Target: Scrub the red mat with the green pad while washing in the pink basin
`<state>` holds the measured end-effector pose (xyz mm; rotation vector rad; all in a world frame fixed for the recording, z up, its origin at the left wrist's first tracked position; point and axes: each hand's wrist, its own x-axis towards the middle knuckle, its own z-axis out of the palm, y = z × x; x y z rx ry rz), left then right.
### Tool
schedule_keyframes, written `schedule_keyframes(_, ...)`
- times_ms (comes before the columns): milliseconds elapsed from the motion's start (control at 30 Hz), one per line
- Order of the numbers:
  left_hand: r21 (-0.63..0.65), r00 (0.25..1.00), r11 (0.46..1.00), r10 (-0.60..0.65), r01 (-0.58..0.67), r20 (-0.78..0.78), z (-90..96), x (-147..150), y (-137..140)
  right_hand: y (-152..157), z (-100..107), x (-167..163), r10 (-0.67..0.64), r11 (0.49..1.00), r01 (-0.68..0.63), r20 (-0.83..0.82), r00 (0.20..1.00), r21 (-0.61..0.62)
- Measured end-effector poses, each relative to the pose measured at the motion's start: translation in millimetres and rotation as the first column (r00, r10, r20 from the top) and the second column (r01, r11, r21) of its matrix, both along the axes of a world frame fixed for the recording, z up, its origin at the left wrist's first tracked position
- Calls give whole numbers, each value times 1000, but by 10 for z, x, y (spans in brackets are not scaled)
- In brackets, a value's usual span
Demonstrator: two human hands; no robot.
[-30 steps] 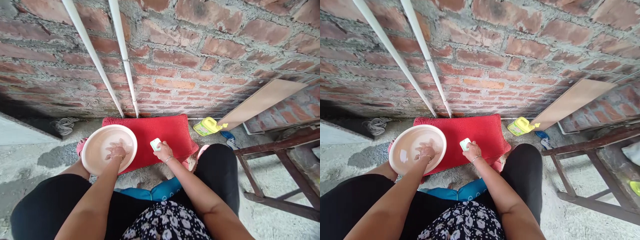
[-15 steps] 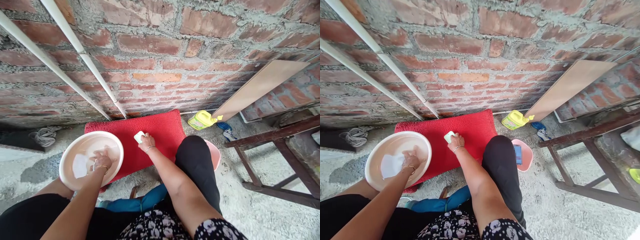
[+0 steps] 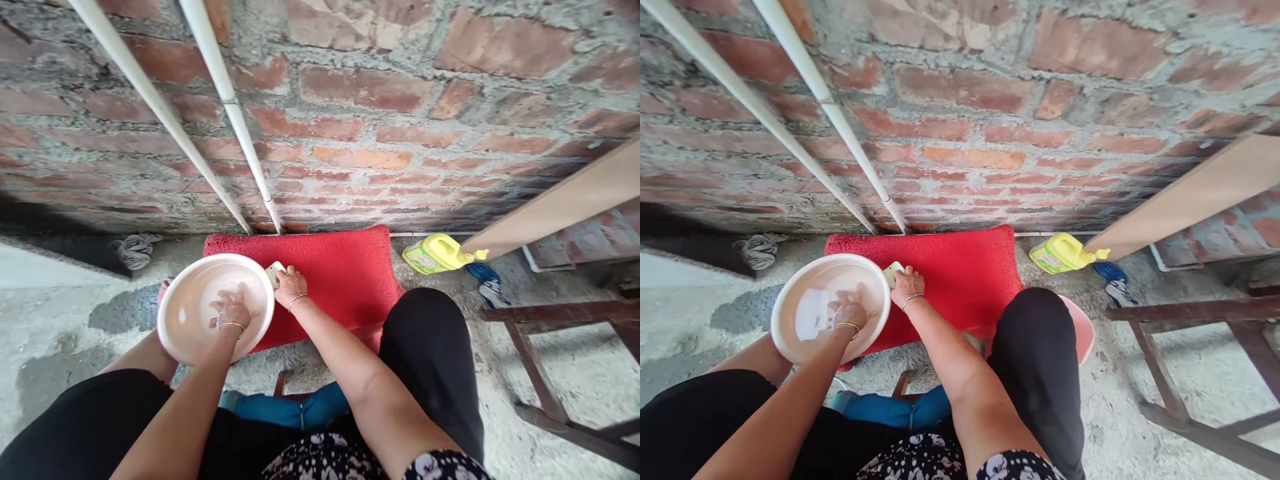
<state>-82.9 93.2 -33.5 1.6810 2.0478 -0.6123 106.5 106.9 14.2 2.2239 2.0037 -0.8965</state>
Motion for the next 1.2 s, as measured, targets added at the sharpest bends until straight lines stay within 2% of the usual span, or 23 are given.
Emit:
schedule_keyframes(67, -19, 999, 999, 37, -37, -7, 69, 52, 3, 47, -73, -100, 18, 1000, -18, 4, 1000, -7)
schedule_keyframes(167, -21, 998, 998, 54, -54, 9, 127, 87, 8, 109, -138, 35, 27, 999, -26, 32, 999, -24)
schedule_keyframes(233, -22, 998, 998, 61, -61, 14, 147, 90, 5, 110, -146, 312, 10, 999, -8, 73, 997, -34)
schedule_keyframes(333, -28, 998, 998, 62, -61, 22, 163, 84, -1, 9, -114, 957, -144, 986, 154, 144, 979, -59)
schedule_keyframes(400, -24, 998, 998, 57, -56, 33, 162, 78, -3, -108, -67, 1450, -303, 945, 321, 202, 931, -63)
schedule_keyframes(467, -10, 998, 998, 55, -55, 42, 152, 73, -2, -226, -8, 1868, -459, 870, 489, 267, 847, -56)
schedule_keyframes(533, 2, 997, 998, 57, -58, 46, 140, 70, 4, -316, 47, 2097, -569, 795, 606, 307, 763, -33)
schedule_keyframes(567, 1, 997, 998, 60, -60, 45, 137, 70, 8, -346, 65, 2116, -598, 775, 632, 305, 742, -17)
schedule_keyframes(600, -2, 997, 998, 62, -62, 44, 137, 71, 12, -368, 74, 2067, -607, 774, 633, 286, 741, 2)
schedule_keyframes(667, -11, 997, 998, 57, -57, 47, 148, 74, 18, -395, 53, 1786, -567, 819, 573, 207, 797, 33)
schedule_keyframes(800, -13, 998, 999, 46, -46, 34, 184, 81, 15, -442, -102, 866, -307, 952, 307, 40, 951, 3)
schedule_keyframes(867, -12, 998, 999, 48, -48, 28, 191, 79, 10, -463, -179, 529, -173, 984, 174, 8, 985, -29)
schedule_keyframes(933, -8, 998, 999, 43, -43, 38, 187, 74, 7, -476, -221, 443, -104, 993, 104, 19, 994, -48)
schedule_keyframes(1000, -4, 998, 999, 39, -39, 47, 177, 70, 7, -500, -218, 641, -106, 993, 109, 57, 993, -50)
schedule_keyframes(1100, -4, 998, 999, 40, -40, 45, 172, 72, 4, -609, -122, 1329, -254, 964, 263, 135, 958, -51)
schedule_keyframes(1200, 0, 998, 1000, 29, -29, 48, 186, 77, -6, -800, 63, 2088, -480, 861, 506, 254, 840, -44)
